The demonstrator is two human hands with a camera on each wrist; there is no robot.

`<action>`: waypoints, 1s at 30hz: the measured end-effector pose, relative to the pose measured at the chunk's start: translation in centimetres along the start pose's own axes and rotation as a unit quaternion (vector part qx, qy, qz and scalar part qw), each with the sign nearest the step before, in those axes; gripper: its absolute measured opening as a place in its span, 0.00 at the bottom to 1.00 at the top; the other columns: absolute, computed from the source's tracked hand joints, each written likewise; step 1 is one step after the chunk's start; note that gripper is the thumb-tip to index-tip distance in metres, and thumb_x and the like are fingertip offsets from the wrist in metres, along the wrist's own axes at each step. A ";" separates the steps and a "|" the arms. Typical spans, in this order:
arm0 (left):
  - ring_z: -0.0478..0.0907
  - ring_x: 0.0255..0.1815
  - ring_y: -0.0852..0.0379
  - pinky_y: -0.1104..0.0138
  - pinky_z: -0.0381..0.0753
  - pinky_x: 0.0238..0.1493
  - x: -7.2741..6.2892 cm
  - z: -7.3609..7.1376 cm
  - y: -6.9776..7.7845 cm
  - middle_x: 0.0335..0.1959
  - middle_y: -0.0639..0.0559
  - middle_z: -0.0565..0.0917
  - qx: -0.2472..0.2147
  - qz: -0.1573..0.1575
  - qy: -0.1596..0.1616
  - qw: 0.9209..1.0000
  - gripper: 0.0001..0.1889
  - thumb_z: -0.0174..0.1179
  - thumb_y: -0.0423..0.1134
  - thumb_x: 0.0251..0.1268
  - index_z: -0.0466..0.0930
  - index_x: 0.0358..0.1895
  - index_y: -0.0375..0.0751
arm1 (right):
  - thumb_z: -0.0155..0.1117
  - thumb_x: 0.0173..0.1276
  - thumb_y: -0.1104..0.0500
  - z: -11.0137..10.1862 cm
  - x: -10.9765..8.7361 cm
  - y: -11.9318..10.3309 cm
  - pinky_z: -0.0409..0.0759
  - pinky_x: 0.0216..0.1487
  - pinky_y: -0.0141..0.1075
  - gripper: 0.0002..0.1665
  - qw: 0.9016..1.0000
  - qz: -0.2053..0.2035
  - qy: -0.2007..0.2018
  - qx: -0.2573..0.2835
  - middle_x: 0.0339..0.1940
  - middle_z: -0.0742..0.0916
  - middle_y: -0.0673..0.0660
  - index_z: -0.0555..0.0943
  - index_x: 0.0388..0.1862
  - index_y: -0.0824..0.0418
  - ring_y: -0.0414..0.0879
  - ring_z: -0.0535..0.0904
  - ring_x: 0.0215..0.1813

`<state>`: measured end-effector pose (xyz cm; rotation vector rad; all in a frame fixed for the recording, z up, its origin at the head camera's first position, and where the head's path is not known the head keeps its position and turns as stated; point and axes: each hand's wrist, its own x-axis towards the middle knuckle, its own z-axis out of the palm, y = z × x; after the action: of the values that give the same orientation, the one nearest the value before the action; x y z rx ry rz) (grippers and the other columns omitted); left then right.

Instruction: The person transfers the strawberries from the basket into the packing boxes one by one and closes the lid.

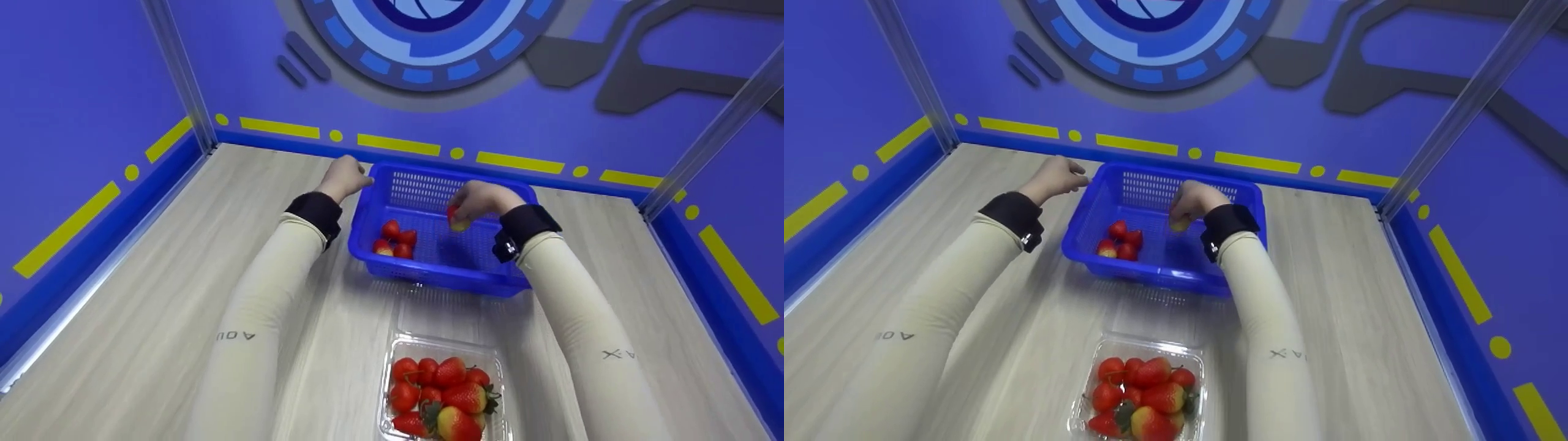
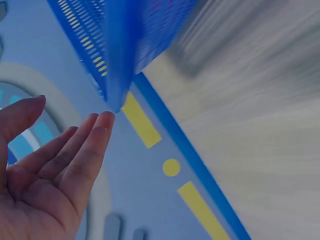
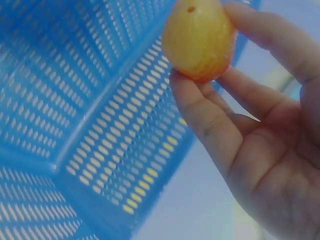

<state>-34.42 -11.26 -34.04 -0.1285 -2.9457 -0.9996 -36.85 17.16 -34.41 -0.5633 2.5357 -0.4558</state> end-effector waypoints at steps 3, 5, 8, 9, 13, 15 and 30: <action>0.48 0.18 0.63 0.71 0.49 0.24 0.0 -0.7 0.3 0.14 0.60 0.53 0.001 0.018 -0.006 1.000 0.25 0.61 0.36 0.66 0.57 0.13 0.45 | 0.70 0.64 0.60 -0.7 -0.5 0.3 0.80 0.42 0.30 0.12 1.000 0.001 0.017 0.013 0.29 0.89 0.47 0.87 0.44 0.64 0.38 0.81 0.34; 0.53 0.19 0.63 0.72 0.53 0.25 -0.2 -1.0 0.5 0.15 0.59 0.62 -0.005 0.023 -0.003 1.000 0.22 0.62 0.36 0.66 0.66 0.14 0.40 | 0.70 0.64 0.60 -1.1 -1.0 0.5 0.81 0.44 0.31 0.16 0.999 0.001 0.028 0.027 0.34 0.90 0.51 0.87 0.50 0.64 0.39 0.82 0.36; 0.62 0.24 0.62 0.72 0.61 0.29 -0.5 -1.2 0.6 0.23 0.52 0.77 -0.017 0.022 -0.007 1.000 0.12 0.62 0.36 0.66 0.85 0.28 0.30 | 0.70 0.65 0.61 -1.5 -1.6 0.6 0.82 0.46 0.31 0.25 0.998 -0.003 0.044 0.047 0.44 0.91 0.59 0.84 0.60 0.65 0.40 0.82 0.39; 0.64 0.26 0.60 0.72 0.63 0.31 -0.7 -1.2 0.6 0.27 0.50 0.79 -0.019 0.022 -0.010 1.000 0.12 0.62 0.37 0.66 0.87 0.34 0.28 | 0.71 0.64 0.61 -1.6 -1.9 0.6 0.81 0.46 0.31 0.27 0.997 -0.004 0.050 0.052 0.47 0.90 0.61 0.82 0.63 0.65 0.40 0.82 0.40; 0.77 0.38 0.51 0.66 0.78 0.43 -1.2 -1.2 0.8 0.40 0.41 0.88 -0.020 0.036 -0.030 0.999 0.16 0.61 0.37 0.68 0.87 0.48 0.25 | 0.71 0.64 0.61 -2.0 -2.8 0.4 0.79 0.48 0.31 0.33 0.995 -0.022 0.066 0.064 0.54 0.88 0.67 0.78 0.68 0.67 0.44 0.82 0.45; 0.82 0.49 0.45 0.60 0.83 0.55 -1.5 -1.2 1.0 0.50 0.36 0.88 -0.024 0.047 -0.040 0.998 0.18 0.61 0.37 0.69 0.85 0.53 0.24 | 0.72 0.63 0.61 -2.1 -3.2 0.4 0.79 0.49 0.31 0.34 0.994 -0.030 0.071 0.071 0.55 0.87 0.69 0.77 0.69 0.68 0.47 0.82 0.48; 0.87 0.56 0.41 0.55 0.85 0.62 -6.4 -1.2 1.9 0.61 0.34 0.84 -0.076 0.060 -0.126 0.987 0.23 0.60 0.39 0.74 0.77 0.65 0.28 | 0.74 0.64 0.60 2.2 -7.9 -0.9 0.84 0.57 0.45 0.33 0.990 -0.114 0.067 0.044 0.55 0.89 0.67 0.78 0.68 0.67 0.59 0.85 0.57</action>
<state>-27.91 -10.92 -32.21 -0.4654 -3.0297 -1.2770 -29.21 19.67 -32.72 -0.8175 2.5728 -0.7038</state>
